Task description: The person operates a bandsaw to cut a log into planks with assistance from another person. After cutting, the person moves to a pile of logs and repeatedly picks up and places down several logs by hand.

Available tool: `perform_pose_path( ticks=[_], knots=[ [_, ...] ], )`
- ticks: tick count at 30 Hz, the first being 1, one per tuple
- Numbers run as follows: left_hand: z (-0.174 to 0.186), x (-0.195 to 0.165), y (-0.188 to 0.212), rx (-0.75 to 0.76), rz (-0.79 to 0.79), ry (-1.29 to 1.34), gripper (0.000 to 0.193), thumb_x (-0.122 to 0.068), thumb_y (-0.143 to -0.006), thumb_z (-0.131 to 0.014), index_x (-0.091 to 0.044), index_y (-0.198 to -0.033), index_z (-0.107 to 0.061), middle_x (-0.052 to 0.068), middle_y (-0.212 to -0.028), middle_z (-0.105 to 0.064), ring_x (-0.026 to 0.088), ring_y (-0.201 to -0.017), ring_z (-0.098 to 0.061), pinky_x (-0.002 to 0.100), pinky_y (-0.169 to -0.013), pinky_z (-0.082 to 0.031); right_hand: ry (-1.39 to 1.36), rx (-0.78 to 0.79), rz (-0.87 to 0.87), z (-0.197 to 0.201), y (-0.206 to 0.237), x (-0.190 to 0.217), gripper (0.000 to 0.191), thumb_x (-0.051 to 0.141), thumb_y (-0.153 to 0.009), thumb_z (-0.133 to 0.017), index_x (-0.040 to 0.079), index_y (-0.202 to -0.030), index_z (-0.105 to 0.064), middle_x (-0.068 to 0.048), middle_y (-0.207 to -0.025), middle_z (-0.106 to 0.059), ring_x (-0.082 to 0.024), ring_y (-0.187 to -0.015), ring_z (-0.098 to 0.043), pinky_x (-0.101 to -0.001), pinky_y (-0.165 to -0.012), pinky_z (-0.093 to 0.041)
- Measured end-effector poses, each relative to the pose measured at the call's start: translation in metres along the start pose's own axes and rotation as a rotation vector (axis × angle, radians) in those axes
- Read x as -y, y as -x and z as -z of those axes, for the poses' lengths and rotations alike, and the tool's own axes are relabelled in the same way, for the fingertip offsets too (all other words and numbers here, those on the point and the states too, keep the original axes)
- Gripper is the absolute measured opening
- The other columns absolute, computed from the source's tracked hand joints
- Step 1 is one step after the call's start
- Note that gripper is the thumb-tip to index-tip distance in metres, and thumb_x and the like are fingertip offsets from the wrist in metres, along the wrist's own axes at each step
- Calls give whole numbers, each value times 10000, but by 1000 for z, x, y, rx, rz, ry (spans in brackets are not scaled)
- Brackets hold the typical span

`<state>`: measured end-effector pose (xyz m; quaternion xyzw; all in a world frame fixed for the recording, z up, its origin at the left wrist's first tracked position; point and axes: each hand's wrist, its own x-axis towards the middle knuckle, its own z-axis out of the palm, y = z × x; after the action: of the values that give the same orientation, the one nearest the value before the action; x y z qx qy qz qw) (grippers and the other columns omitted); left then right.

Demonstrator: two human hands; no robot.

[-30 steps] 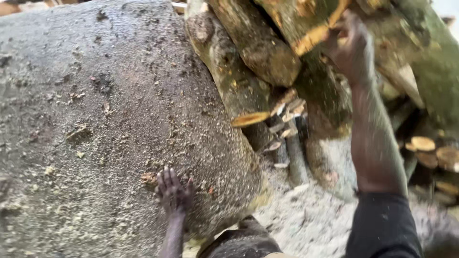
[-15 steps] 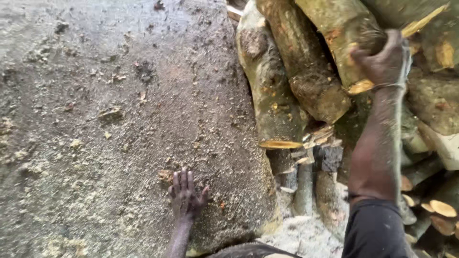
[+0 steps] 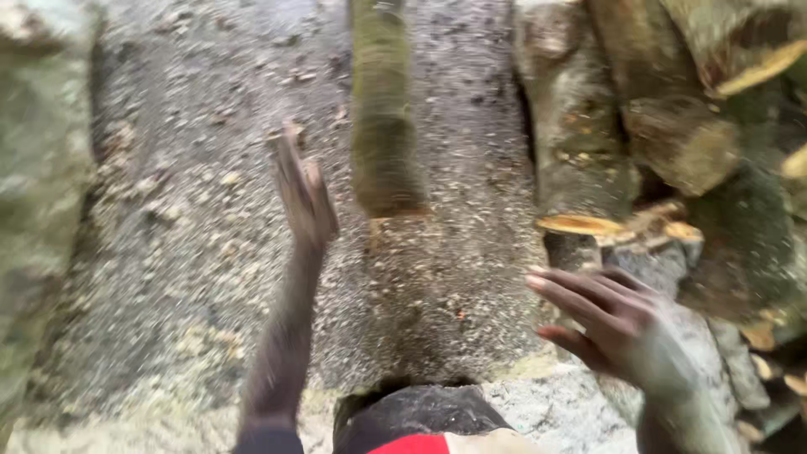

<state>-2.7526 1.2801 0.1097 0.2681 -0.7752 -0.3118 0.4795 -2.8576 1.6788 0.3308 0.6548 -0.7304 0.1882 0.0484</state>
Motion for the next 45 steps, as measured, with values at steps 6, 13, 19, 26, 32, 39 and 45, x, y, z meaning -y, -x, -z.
perform_pose_path(
  ticks=[6, 13, 19, 26, 32, 39, 45],
  knots=[
    [14, 41, -142, 580, 310, -829, 1177, -897, -883, -208, 10, -1615, -48, 191, -1714, 4, 422, -1575, 50, 529, -1278, 27, 22, 4, -113, 15, -6, 4, 532, 416, -814, -765, 106, -1242, -699, -95, -1186, -757, -236, -1008, -744, -404, -888, -602],
    [99, 173, -175, 657, 596, -1095, 1325, -1001, -750, -133, -45, -1640, 91, 148, -1695, 177, 384, -1541, 222, 564, -1272, 100, 116, 134, -328, 5, -10, -64, 499, 393, -815, -744, 104, -1221, -714, -110, -1123, -771, -260, -997, -758, -438, -944, -595],
    [149, 209, -176, 543, 457, -937, 1307, -1006, -781, -110, -70, -1672, 86, 134, -1723, 244, 401, -1585, 225, 577, -1317, 49, 148, 133, -385, -21, -33, -63, 472, 373, -817, -726, 103, -1204, -728, -123, -1069, -782, -280, -987, -771, -466, -991, -590],
    [151, 223, -161, 373, 389, -880, 1166, -905, -940, -216, -50, -1697, 24, 188, -1731, 148, 392, -1613, 102, 566, -1341, -57, -175, -96, 53, -80, -90, -20, 443, 239, -855, -783, 29, -1228, -672, -122, -1097, -765, -254, -1053, -754, -391, -923, -621],
    [143, 217, -156, 63, 433, -724, 1038, -812, -1024, -250, -3, -1663, -132, 260, -1728, -81, 428, -1611, -90, 548, -1314, -148, -225, -41, -190, -121, -64, 33, 502, 184, -807, -797, 70, -1280, -674, -83, -1112, -775, -219, -1040, -760, -366, -904, -628],
    [141, 172, -148, 188, 138, -650, 1044, -898, -857, -138, -112, -1452, -479, 157, -1491, -560, 265, -1398, -550, 406, -1198, -454, -422, -10, -407, -193, -38, 64, 585, 114, -837, -762, 63, -1399, -608, -104, -1195, -767, -209, -1013, -770, -381, -863, -628],
    [79, 109, -75, 463, -11, -643, 882, -219, -974, -552, 62, -1616, -17, 321, -1698, -98, 522, -1533, -168, 490, -1198, -242, -169, -28, -485, -324, -18, 34, 810, 455, -950, -616, 63, -1613, -362, -220, -1502, -561, -402, -1314, -569, -542, -1011, -508]
  ],
)
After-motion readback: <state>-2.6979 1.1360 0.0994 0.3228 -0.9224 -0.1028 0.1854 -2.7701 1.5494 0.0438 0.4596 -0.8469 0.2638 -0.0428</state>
